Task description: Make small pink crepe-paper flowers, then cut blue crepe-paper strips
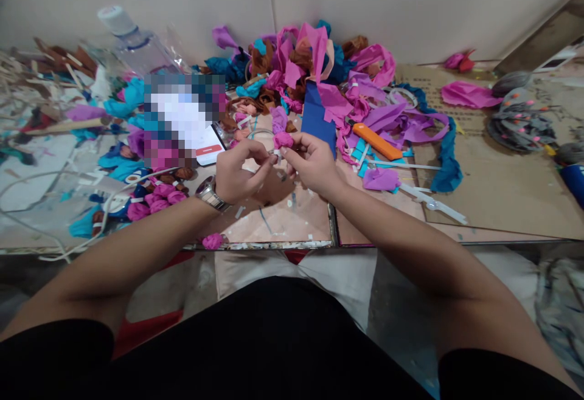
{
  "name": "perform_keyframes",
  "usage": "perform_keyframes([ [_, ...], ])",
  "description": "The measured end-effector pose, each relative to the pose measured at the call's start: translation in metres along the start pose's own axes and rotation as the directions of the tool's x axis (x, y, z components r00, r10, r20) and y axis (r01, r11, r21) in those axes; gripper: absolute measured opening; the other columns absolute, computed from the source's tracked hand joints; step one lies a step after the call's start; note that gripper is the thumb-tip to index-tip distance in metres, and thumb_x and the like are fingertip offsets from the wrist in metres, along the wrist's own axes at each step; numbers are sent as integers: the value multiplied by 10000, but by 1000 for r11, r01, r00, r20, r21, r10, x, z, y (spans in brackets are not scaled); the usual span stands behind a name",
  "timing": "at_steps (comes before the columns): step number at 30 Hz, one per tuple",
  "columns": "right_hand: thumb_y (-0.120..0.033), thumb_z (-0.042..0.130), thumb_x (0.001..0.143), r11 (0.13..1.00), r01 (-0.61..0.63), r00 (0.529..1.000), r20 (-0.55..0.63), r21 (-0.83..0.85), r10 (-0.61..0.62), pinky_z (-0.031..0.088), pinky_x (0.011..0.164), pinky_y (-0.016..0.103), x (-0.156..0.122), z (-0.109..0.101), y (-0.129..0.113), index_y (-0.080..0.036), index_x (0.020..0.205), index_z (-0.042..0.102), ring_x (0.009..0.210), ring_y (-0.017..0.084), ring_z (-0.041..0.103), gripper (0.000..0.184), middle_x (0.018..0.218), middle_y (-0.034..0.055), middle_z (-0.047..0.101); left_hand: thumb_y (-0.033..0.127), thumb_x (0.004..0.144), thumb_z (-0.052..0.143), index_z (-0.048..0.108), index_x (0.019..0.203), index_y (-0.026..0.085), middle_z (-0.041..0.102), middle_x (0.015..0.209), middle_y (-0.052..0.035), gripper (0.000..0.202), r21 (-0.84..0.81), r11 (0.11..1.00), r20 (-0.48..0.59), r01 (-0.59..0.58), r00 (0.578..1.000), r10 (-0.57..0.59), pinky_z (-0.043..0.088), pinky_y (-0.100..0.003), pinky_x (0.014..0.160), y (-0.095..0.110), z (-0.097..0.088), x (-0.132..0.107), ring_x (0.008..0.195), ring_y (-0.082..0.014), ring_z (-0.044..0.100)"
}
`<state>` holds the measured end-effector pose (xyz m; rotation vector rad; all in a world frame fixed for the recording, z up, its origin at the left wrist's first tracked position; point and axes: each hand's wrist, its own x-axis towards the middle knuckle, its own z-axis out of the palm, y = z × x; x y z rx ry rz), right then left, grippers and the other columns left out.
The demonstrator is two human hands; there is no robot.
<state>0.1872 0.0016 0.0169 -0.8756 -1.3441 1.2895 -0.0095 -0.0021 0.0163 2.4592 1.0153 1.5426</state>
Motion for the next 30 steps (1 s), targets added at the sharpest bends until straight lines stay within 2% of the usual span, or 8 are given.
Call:
perform_keyframes([
  [3,-466,824,874,1000,11,1000,7,-4,-11,539,478,224,0,0,1,-216,959,679,500,97,591,302,681,-41,651,286,978,692,632,940,235,708,793,-22,88,-12,1000,-2,9,1000,-9,557,-321,623,1,0,0,665,-159,679],
  [8,-463,829,875,1000,23,1000,15,2,-23,528,472,230,-1,0,0,-219,947,681,498,99,591,294,691,-36,657,323,978,705,620,988,206,722,829,-2,145,-21,999,-15,35,999,-36,559,-259,649,3,1,1,686,-127,705],
  [11,-473,825,878,1000,19,1000,17,-5,-19,532,473,236,-1,-1,0,-224,973,690,496,108,592,299,657,-41,647,380,986,706,626,1113,198,744,873,-10,235,-44,994,-3,98,995,-98,572,-248,686,2,2,0,724,-129,733],
  [14,-490,822,873,1000,15,1000,12,-11,-15,528,467,239,0,-1,1,-228,999,698,496,116,594,316,635,-46,637,420,998,692,643,1211,197,765,916,-30,312,-51,993,23,110,994,-109,588,-268,749,-1,2,-1,771,-145,750],
  [22,-519,830,865,1000,-2,1000,14,-18,2,514,473,238,0,-3,4,-237,969,683,502,112,598,335,671,-35,643,465,1018,659,675,1144,198,761,965,-52,295,-45,995,27,94,995,-92,587,-270,735,-5,4,-2,783,-145,726],
  [25,-504,830,870,1000,-10,1000,25,-16,11,508,468,237,0,-3,3,-236,971,684,503,117,602,322,660,-33,646,418,1017,671,673,1148,206,758,960,-46,249,-35,997,9,62,998,-62,584,-277,724,-4,4,-2,763,-142,716],
  [30,-483,818,885,1000,-14,999,29,-6,14,492,451,233,0,-3,1,-230,980,696,483,120,596,296,610,-41,642,315,1003,698,696,1041,195,756,887,-33,127,-48,999,-8,10,1000,-11,579,-279,728,-3,2,1,755,-140,705],
])
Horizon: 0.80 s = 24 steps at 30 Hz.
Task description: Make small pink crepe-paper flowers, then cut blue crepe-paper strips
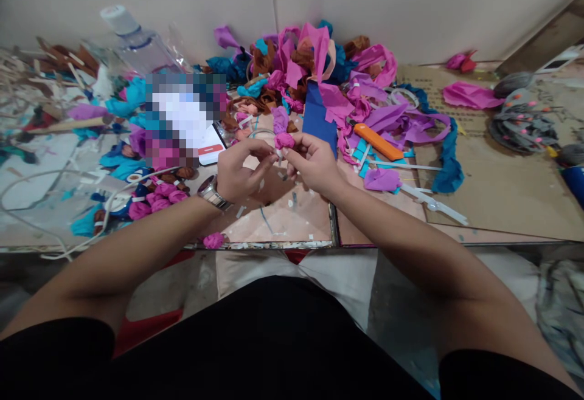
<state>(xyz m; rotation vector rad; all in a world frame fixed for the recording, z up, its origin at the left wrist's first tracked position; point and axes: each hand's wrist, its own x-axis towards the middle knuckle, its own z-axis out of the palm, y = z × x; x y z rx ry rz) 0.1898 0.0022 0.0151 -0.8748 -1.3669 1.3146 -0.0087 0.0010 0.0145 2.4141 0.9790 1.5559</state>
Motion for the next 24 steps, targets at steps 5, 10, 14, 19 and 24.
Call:
perform_keyframes([
  [5,-495,815,874,1000,7,1000,6,1,-7,524,474,241,0,1,-1,-234,963,688,484,115,590,303,608,-51,644,329,992,684,707,1046,190,766,892,-40,151,7,1000,29,-6,1000,6,587,-300,724,2,-3,0,752,-151,711],
  [10,-484,802,889,1000,7,1000,6,-16,-7,501,443,236,0,0,0,-232,986,695,469,118,588,291,593,-49,638,330,981,711,709,1048,189,770,893,-33,156,-9,1000,14,13,1000,-13,576,-276,720,3,-3,0,742,-134,704],
  [14,-493,819,877,1000,17,1000,9,-9,-16,504,438,230,2,-2,3,-231,995,690,469,119,598,315,606,-50,642,316,964,747,707,981,186,764,867,-21,137,-45,999,-15,6,1000,-7,558,-251,694,3,-2,2,716,-119,687],
  [19,-476,814,892,1000,26,1000,13,-8,-26,499,429,221,2,-3,6,-230,985,687,460,117,596,292,600,-51,639,293,960,750,705,915,191,752,834,-14,120,-25,999,-20,-46,999,46,540,-249,674,3,-4,5,704,-118,672],
  [24,-461,817,889,1000,27,1000,11,14,-27,529,444,219,1,-2,3,-220,1000,693,480,111,602,293,634,-48,651,280,954,740,696,886,190,742,815,-22,122,-45,997,-11,-68,998,67,547,-268,676,5,-5,7,703,-129,666],
])
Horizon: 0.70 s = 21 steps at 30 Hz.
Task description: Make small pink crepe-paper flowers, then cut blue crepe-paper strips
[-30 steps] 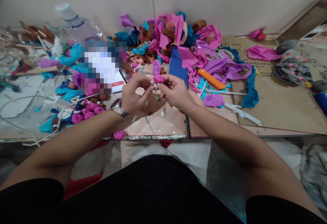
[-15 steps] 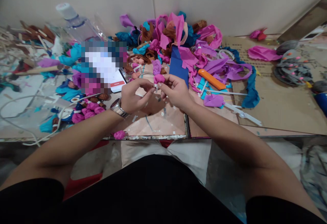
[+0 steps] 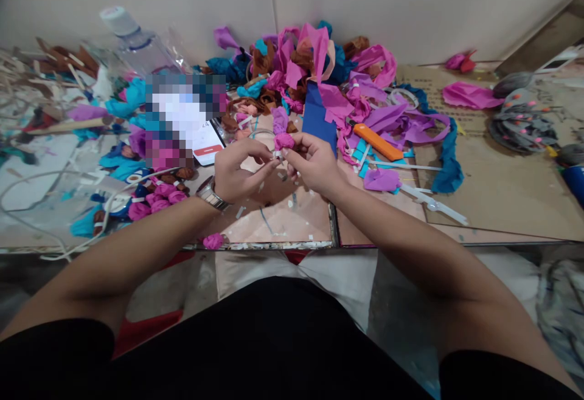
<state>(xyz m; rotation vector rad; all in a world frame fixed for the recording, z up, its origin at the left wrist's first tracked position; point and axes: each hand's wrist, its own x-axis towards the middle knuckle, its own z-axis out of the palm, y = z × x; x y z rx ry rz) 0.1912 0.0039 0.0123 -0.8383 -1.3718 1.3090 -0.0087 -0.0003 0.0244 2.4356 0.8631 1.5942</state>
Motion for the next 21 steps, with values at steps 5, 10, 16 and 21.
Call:
perform_keyframes([
  [5,-464,832,873,1000,10,1000,1,7,-10,548,477,218,1,1,-4,-209,984,689,490,100,600,313,651,-46,658,210,932,718,709,929,184,751,853,-45,27,-37,999,4,-26,1000,26,556,-294,688,0,-1,0,728,-145,664],
  [10,-446,831,881,1000,17,1000,11,16,-17,544,465,221,1,1,-3,-211,990,695,489,104,606,292,644,-47,657,263,960,705,696,929,206,760,923,-55,65,-27,1000,13,9,1000,-9,570,-312,725,-2,-1,0,838,-172,712],
  [16,-441,828,888,1000,13,1000,14,13,-13,542,458,220,-1,1,-2,-207,1015,710,490,106,615,291,653,-42,670,286,957,720,700,925,198,789,1103,-85,96,-23,999,-24,24,999,-24,583,-301,735,-1,0,0,980,-190,749],
  [21,-496,842,863,1000,-19,1000,-2,2,19,515,439,219,0,2,-3,-210,1025,705,472,112,607,356,615,-49,650,271,961,727,699,899,208,786,1008,-53,92,-35,999,-44,-5,999,4,597,-325,803,-1,1,1,927,-177,746],
])
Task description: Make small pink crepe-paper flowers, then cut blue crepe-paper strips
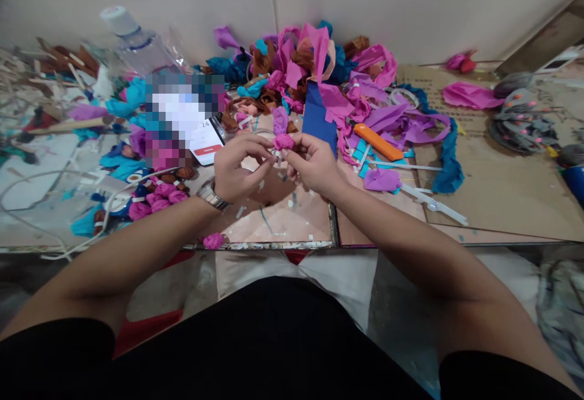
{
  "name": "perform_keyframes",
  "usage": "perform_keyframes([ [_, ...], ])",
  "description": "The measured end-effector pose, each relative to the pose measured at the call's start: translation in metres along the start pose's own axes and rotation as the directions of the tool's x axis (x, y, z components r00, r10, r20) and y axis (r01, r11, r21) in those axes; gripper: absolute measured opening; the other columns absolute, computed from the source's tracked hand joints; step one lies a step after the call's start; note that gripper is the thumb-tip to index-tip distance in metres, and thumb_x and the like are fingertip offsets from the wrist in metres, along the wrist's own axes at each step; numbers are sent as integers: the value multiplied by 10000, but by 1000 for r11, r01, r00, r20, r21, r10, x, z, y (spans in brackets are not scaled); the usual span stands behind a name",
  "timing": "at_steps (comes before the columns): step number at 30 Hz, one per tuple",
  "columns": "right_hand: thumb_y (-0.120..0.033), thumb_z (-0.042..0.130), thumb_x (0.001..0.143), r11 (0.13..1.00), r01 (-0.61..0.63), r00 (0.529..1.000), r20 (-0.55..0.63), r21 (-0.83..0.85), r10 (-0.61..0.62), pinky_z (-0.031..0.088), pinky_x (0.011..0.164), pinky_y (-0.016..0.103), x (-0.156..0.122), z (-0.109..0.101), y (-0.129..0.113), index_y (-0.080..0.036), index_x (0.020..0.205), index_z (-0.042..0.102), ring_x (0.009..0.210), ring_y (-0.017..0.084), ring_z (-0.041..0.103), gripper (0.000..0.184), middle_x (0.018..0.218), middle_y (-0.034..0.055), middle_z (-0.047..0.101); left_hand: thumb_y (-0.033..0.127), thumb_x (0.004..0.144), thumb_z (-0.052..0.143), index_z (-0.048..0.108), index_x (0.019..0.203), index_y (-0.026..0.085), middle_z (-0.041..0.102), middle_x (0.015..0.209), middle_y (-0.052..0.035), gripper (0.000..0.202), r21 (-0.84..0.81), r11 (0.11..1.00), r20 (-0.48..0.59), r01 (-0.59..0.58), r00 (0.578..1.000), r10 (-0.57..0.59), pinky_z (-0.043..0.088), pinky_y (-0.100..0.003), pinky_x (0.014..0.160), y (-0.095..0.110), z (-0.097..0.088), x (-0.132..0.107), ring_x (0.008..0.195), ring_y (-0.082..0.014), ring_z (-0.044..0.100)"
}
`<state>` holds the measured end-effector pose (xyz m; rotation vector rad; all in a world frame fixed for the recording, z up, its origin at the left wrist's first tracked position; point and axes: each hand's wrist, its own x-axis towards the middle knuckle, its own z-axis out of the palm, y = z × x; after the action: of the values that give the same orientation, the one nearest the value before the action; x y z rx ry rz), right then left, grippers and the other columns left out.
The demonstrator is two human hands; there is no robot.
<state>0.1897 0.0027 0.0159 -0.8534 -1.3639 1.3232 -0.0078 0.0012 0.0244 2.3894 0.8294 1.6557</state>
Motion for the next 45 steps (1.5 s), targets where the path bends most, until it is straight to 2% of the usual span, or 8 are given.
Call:
perform_keyframes([
  [7,-484,824,881,1000,7,1000,13,-23,-7,518,455,229,2,-3,3,-221,981,691,465,112,593,311,605,-53,647,265,955,730,695,968,207,769,951,-45,69,-67,997,-6,35,999,-35,587,-266,675,-1,2,-3,856,-157,727],
  [13,-447,838,863,999,11,1000,10,-32,-11,499,441,221,3,-4,4,-216,978,689,468,111,603,299,623,-55,647,209,942,730,700,1026,201,755,931,-33,90,-130,986,-23,105,994,-109,590,-227,682,-5,5,-7,795,-123,706],
  [26,-387,805,885,995,-29,999,15,-92,30,481,404,242,1,-4,2,-232,989,706,466,135,592,212,601,-43,650,340,991,635,593,1003,221,670,958,-48,127,-266,906,76,329,944,-321,575,-292,716,-4,8,-9,801,-146,667],
  [29,-398,802,890,994,-28,999,19,-107,31,479,403,248,1,-5,4,-237,989,711,461,135,577,210,598,-40,649,247,959,605,633,927,220,675,921,-44,51,-202,934,94,296,955,-282,575,-329,756,-6,8,-8,841,-172,672],
  [31,-413,805,888,994,-23,1000,19,-111,25,481,406,254,2,-6,5,-238,994,713,466,139,579,224,600,-39,647,193,928,592,660,868,218,689,899,-45,94,-153,955,75,253,967,-244,578,-362,802,-5,7,-7,887,-194,679],
  [34,-409,803,891,994,-16,1000,22,-105,18,491,415,261,2,-7,6,-236,1006,714,473,143,589,226,611,-38,648,178,924,595,704,904,215,719,907,-49,117,-137,962,43,235,972,-232,581,-372,819,-5,6,-5,899,-198,692],
  [41,-401,827,852,997,-7,1000,8,-78,8,514,442,252,4,-5,3,-217,968,702,485,125,594,250,655,-38,668,293,949,691,750,960,203,752,912,-63,108,-174,956,43,236,972,-232,578,-335,757,-6,5,-8,828,-180,696],
  [45,-394,818,857,997,-3,1000,11,-73,3,499,429,250,4,-4,2,-223,972,704,478,124,588,235,666,-34,675,397,947,744,728,953,189,741,860,-51,209,-221,918,45,329,944,-327,567,-296,709,-6,9,-10,754,-150,677],
])
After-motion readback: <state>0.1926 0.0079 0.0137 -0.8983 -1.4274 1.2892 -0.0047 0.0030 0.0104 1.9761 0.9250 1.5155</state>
